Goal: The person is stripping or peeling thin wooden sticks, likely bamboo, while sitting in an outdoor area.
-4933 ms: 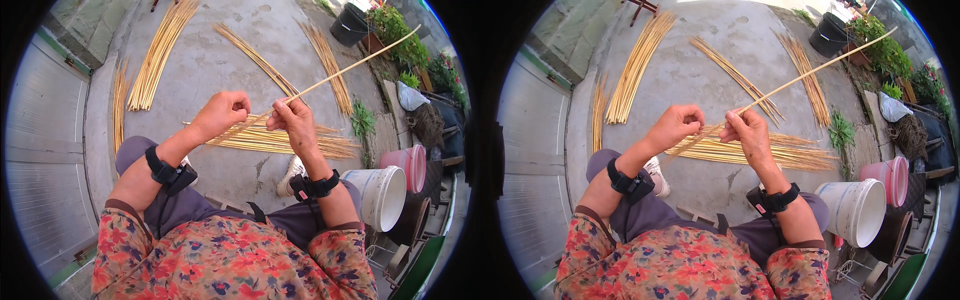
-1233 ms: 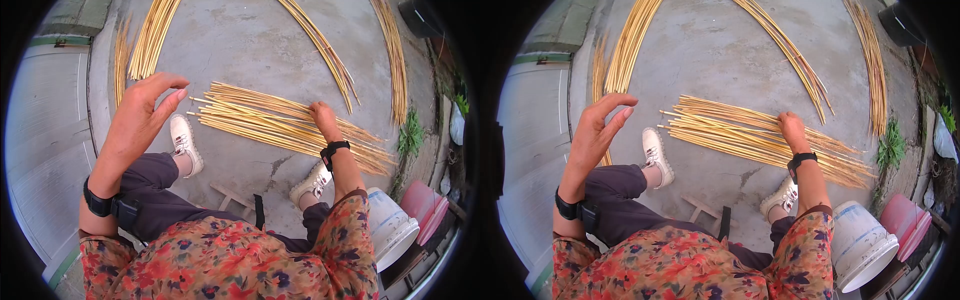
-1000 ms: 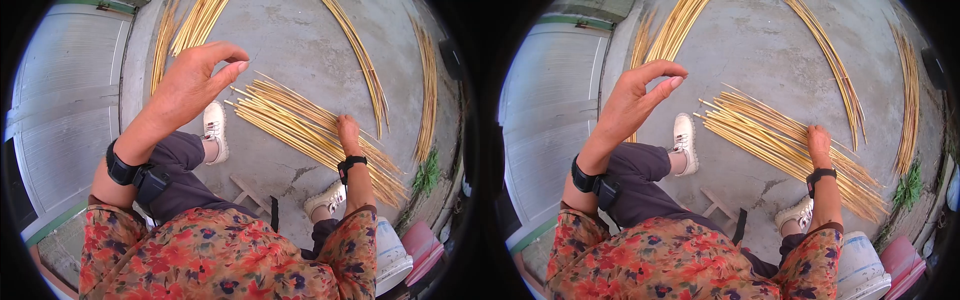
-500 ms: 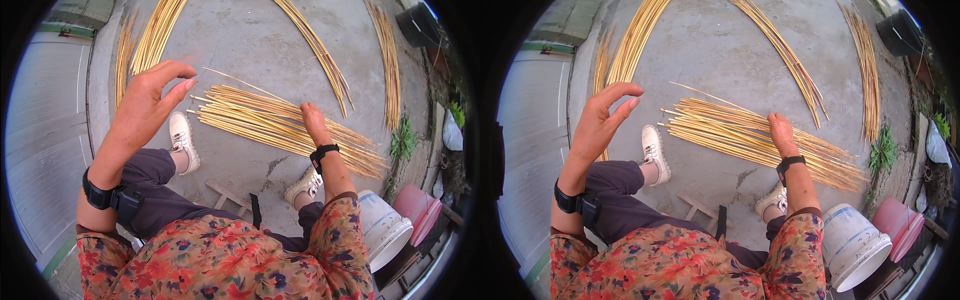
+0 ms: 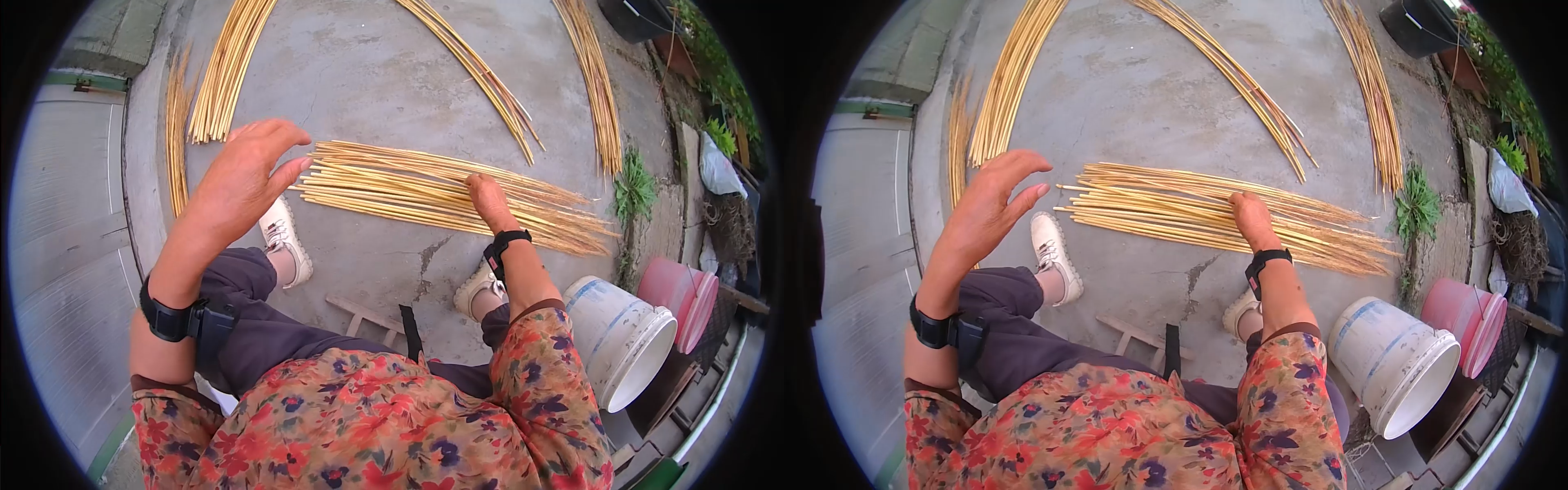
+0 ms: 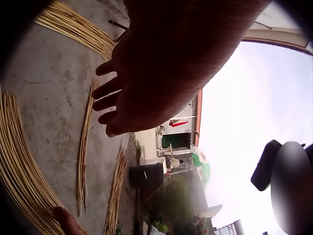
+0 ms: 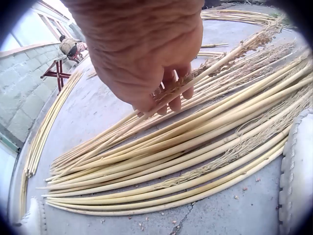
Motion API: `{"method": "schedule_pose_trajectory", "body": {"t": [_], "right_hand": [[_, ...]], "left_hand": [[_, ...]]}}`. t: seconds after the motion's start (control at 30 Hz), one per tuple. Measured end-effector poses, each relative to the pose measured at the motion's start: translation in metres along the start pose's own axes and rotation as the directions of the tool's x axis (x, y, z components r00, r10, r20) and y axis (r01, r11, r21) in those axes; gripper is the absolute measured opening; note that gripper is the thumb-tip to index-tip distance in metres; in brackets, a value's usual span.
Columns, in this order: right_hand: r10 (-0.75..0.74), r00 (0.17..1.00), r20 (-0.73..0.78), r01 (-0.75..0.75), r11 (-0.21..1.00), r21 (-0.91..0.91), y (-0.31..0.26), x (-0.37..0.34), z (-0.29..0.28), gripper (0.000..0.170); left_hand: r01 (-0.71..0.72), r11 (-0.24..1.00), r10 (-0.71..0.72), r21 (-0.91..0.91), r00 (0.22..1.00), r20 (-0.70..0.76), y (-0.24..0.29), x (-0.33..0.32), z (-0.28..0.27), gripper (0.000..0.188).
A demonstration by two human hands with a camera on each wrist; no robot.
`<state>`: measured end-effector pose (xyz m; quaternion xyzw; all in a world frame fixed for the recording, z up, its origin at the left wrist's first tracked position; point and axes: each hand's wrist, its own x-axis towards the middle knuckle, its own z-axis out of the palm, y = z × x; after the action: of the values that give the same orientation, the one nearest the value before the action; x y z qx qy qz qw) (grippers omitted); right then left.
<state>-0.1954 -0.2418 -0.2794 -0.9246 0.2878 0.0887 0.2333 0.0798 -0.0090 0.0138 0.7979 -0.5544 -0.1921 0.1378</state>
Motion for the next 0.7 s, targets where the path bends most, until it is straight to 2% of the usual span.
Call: {"method": "schedule_pose_trajectory", "body": {"t": [0.1, 0.2, 0.27, 0.3, 0.33, 0.4, 0.57, 0.7], "right_hand": [[0.014, 1.0, -0.028, -0.013, 0.999, 0.05, 0.007, -0.001, 0.012, 0.014], [0.038, 0.998, -0.05, -0.037, 0.999, 0.011, 0.008, 0.005, 0.016, 0.015], [0.051, 0.988, -0.143, -0.065, 0.994, -0.094, 0.006, 0.013, 0.023, 0.013], [0.045, 0.988, -0.145, -0.066, 0.987, -0.143, -0.001, 0.017, 0.022, 0.014], [0.04, 0.989, -0.146, -0.068, 0.979, -0.193, -0.009, 0.021, 0.02, 0.014], [0.07, 0.986, -0.152, -0.102, 0.971, -0.215, -0.023, 0.025, 0.017, 0.014], [0.016, 0.973, -0.231, -0.057, 0.983, -0.173, -0.026, 0.044, 0.02, 0.014], [0.121, 0.972, -0.202, -0.149, 0.98, -0.13, -0.021, 0.049, 0.024, 0.016]], "left_hand": [[-0.02, 1.0, 0.02, 0.014, 0.999, 0.026, 0.001, 0.003, 0.0, 0.024], [-0.041, 0.999, 0.041, 0.004, 0.997, 0.06, 0.005, 0.008, 0.001, 0.024], [-0.006, 1.0, 0.005, 0.028, 0.999, 0.032, 0.007, 0.008, 0.004, 0.023], [0.02, 0.999, -0.022, 0.025, 0.997, 0.07, 0.008, 0.009, 0.001, 0.023], [-0.015, 1.0, 0.015, 0.01, 0.997, 0.072, 0.01, 0.011, 0.001, 0.023], [0.06, 0.998, -0.063, 0.029, 0.992, 0.111, 0.015, 0.012, 0.002, 0.024], [0.056, 0.997, -0.062, 0.05, 0.99, 0.124, 0.017, 0.014, 0.007, 0.026], [0.057, 0.997, -0.065, 0.054, 0.985, 0.159, 0.019, 0.016, 0.007, 0.026]]}}
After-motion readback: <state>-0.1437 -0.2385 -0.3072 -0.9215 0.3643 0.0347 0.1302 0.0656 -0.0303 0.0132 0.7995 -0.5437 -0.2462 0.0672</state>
